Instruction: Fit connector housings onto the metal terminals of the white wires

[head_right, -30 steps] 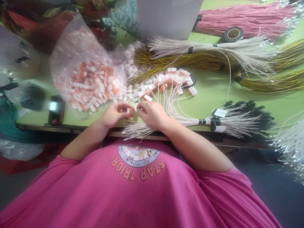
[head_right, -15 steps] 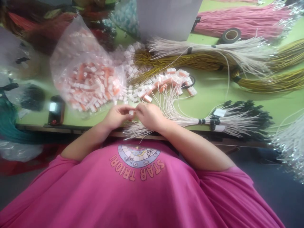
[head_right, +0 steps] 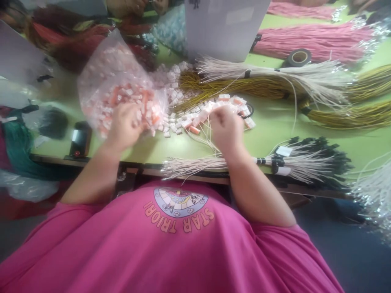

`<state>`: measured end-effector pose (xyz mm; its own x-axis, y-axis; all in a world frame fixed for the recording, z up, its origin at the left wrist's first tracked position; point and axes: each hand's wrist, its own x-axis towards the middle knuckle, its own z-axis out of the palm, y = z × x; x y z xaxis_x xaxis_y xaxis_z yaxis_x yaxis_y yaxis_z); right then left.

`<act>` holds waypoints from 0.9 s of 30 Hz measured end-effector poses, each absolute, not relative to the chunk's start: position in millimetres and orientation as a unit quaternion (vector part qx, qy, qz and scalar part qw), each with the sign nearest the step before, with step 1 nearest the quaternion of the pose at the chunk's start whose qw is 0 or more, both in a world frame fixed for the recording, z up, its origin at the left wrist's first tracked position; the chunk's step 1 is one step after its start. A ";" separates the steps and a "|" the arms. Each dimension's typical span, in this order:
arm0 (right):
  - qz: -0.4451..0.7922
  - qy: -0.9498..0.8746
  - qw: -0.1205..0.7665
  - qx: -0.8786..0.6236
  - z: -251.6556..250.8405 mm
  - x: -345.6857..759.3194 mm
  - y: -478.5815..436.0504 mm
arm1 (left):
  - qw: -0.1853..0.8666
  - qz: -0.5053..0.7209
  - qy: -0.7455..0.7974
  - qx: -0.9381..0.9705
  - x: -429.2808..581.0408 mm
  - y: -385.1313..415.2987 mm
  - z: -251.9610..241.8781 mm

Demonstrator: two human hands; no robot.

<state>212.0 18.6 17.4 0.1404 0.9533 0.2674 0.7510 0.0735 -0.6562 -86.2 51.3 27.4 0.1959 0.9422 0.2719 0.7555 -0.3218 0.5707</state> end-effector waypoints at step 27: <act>0.309 -0.893 0.021 -0.326 15.1 178.9 -5.2 | -0.020 0.202 0.606 0.769 -102.8 34.8 -11.4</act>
<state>178.9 -5.2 15.1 -0.7862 0.5958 -0.1643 0.5697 0.5955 -0.5664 -102.8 34.8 -11.4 0.1847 0.9241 0.3346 0.9404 -0.2651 0.2131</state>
